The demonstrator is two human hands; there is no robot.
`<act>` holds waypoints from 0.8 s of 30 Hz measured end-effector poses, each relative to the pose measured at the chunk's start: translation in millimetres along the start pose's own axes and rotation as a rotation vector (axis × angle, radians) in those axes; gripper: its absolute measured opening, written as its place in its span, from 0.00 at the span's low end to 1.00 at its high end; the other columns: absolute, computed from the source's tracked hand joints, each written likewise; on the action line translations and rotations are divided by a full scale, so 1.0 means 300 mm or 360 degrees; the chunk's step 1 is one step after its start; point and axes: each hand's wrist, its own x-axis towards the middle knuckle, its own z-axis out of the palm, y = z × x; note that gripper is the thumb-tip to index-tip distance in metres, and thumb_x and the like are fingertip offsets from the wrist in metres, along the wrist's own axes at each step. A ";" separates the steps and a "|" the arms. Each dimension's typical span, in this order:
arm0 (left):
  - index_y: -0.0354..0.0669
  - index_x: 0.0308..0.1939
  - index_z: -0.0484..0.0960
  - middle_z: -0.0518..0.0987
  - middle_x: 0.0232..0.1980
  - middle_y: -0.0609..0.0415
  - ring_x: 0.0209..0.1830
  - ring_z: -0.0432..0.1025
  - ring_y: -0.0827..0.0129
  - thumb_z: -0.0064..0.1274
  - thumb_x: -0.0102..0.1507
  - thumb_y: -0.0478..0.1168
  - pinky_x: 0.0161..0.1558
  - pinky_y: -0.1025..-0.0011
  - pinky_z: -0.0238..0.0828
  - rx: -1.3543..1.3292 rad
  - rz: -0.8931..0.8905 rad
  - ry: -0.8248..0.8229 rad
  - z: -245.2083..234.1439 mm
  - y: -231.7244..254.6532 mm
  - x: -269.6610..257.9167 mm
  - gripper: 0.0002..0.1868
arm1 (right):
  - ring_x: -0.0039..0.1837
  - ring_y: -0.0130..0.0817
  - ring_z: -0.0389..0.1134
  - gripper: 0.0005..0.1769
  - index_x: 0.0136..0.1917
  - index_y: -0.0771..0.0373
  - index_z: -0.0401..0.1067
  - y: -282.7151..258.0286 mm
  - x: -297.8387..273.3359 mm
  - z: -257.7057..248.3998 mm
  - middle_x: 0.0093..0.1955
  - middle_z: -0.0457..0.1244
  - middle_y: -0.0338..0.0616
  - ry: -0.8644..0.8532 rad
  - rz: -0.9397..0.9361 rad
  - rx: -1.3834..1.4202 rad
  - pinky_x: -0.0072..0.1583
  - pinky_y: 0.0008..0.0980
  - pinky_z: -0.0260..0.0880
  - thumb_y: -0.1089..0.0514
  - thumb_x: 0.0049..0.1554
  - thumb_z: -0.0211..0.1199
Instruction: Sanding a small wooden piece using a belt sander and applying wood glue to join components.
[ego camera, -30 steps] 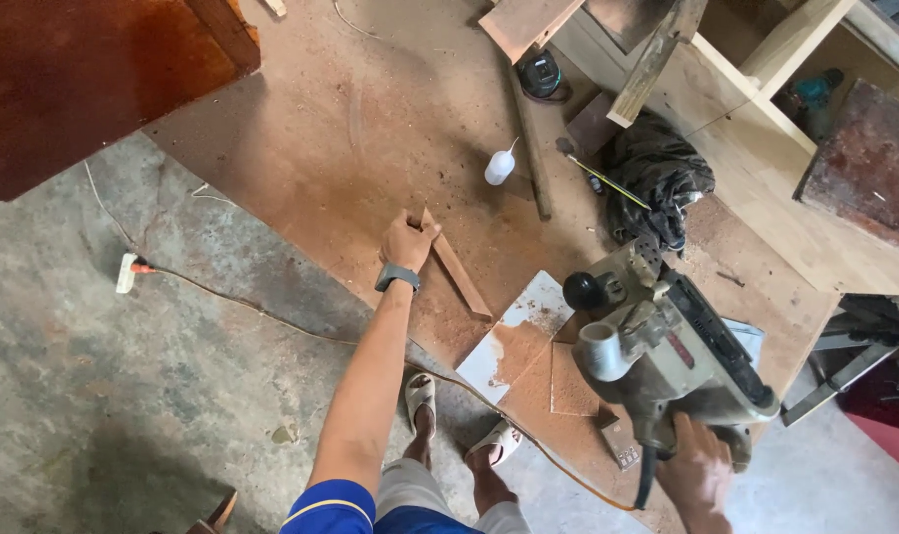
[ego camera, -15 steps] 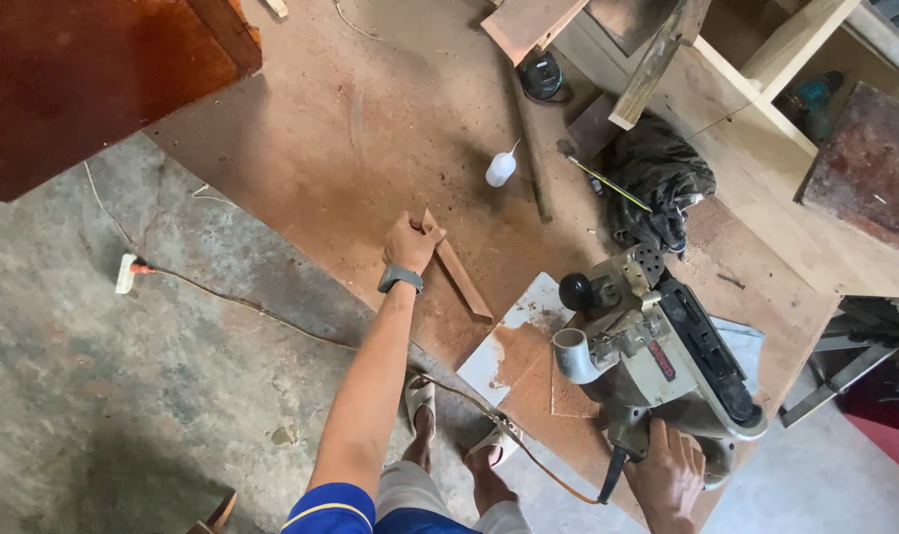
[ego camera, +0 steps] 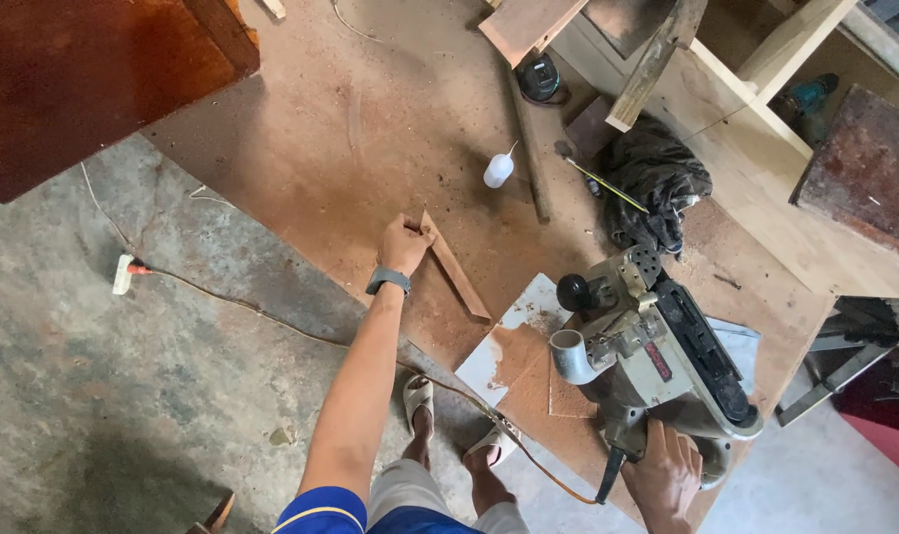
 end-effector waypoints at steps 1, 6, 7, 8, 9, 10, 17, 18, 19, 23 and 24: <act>0.54 0.42 0.79 0.82 0.39 0.61 0.42 0.77 0.63 0.64 0.59 0.49 0.39 0.61 0.72 0.0001 0.0001 -0.0001 0.011 -0.008 0.009 0.12 | 0.56 0.45 0.71 0.33 0.53 0.52 0.70 -0.001 0.000 0.000 0.45 0.67 0.39 -0.0001 0.0002 0.0000 0.59 0.43 0.71 0.40 0.35 0.66; 0.54 0.37 0.78 0.84 0.42 0.59 0.45 0.78 0.59 0.66 0.57 0.50 0.45 0.56 0.70 0.0053 -0.0020 0.0144 0.041 -0.004 0.020 0.13 | 0.57 0.47 0.71 0.28 0.51 0.53 0.69 -0.012 0.004 -0.021 0.47 0.68 0.40 -0.0042 0.0041 0.0035 0.58 0.45 0.69 0.41 0.39 0.64; 0.54 0.37 0.78 0.84 0.42 0.59 0.45 0.78 0.59 0.66 0.57 0.50 0.45 0.56 0.70 0.0056 -0.0021 0.0141 0.039 -0.008 0.017 0.13 | 0.57 0.47 0.71 0.28 0.51 0.53 0.69 -0.011 0.001 -0.028 0.47 0.68 0.40 -0.0046 0.0043 0.0034 0.58 0.45 0.69 0.41 0.39 0.64; 0.53 0.38 0.80 0.85 0.43 0.58 0.46 0.78 0.58 0.64 0.58 0.50 0.45 0.56 0.72 0.0006 0.0011 0.0127 0.034 -0.010 0.018 0.12 | 0.58 0.47 0.70 0.28 0.52 0.52 0.70 -0.013 0.002 -0.034 0.48 0.68 0.39 -0.0076 0.0056 0.0078 0.60 0.46 0.67 0.40 0.40 0.64; 0.51 0.39 0.81 0.85 0.44 0.56 0.46 0.78 0.57 0.63 0.59 0.51 0.44 0.55 0.73 -0.0044 0.0043 0.0113 0.029 -0.011 0.020 0.13 | 0.60 0.47 0.69 0.29 0.54 0.51 0.70 -0.014 0.003 -0.040 0.50 0.68 0.38 -0.0106 0.0068 0.0122 0.62 0.46 0.65 0.38 0.42 0.64; 0.51 0.39 0.81 0.85 0.44 0.56 0.46 0.78 0.57 0.63 0.59 0.51 0.44 0.55 0.73 -0.0039 0.0045 0.0110 0.017 -0.007 0.018 0.13 | 0.60 0.47 0.69 0.29 0.54 0.51 0.70 -0.016 -0.011 -0.048 0.50 0.68 0.38 -0.0108 0.0074 0.0124 0.62 0.46 0.65 0.38 0.42 0.64; 0.45 0.56 0.74 0.84 0.47 0.54 0.39 0.80 0.61 0.55 0.64 0.51 0.40 0.64 0.78 -0.0318 -0.0114 0.0082 0.005 0.000 0.032 0.21 | 0.77 0.52 0.60 0.54 0.75 0.63 0.67 -0.083 -0.105 -0.137 0.73 0.62 0.52 0.0412 0.0011 0.0692 0.81 0.62 0.51 0.60 0.31 0.55; 0.51 0.37 0.83 0.85 0.41 0.54 0.41 0.78 0.58 0.59 0.60 0.51 0.40 0.58 0.71 -0.0159 -0.0052 0.0126 0.011 -0.009 0.043 0.11 | 0.79 0.55 0.59 0.57 0.78 0.64 0.65 -0.085 -0.122 -0.125 0.76 0.61 0.55 0.0428 0.0061 0.0775 0.81 0.69 0.49 0.59 0.31 0.56; 0.51 0.37 0.83 0.85 0.41 0.54 0.41 0.78 0.58 0.59 0.60 0.51 0.40 0.58 0.71 -0.0162 -0.0055 0.0126 0.009 -0.003 0.029 0.11 | 0.79 0.55 0.59 0.57 0.78 0.64 0.65 -0.119 -0.127 -0.188 0.76 0.61 0.55 0.0427 0.0058 0.0773 0.81 0.69 0.49 0.59 0.31 0.56; 0.56 0.35 0.81 0.86 0.40 0.60 0.41 0.78 0.63 0.64 0.58 0.51 0.37 0.62 0.71 -0.0053 -0.0052 0.0106 0.003 0.017 0.008 0.10 | 0.76 0.59 0.59 0.44 0.73 0.77 0.66 -0.237 -0.184 -0.273 0.74 0.58 0.65 0.0720 0.0327 0.0973 0.72 0.61 0.63 0.56 0.44 0.57; 0.55 0.32 0.80 0.85 0.38 0.60 0.39 0.78 0.62 0.65 0.57 0.49 0.35 0.61 0.71 -0.0023 -0.0004 0.0114 0.006 0.011 0.006 0.10 | 0.75 0.60 0.58 0.40 0.70 0.79 0.65 -0.259 -0.215 -0.257 0.74 0.55 0.65 0.0922 0.0321 0.1097 0.75 0.59 0.59 0.46 0.55 0.57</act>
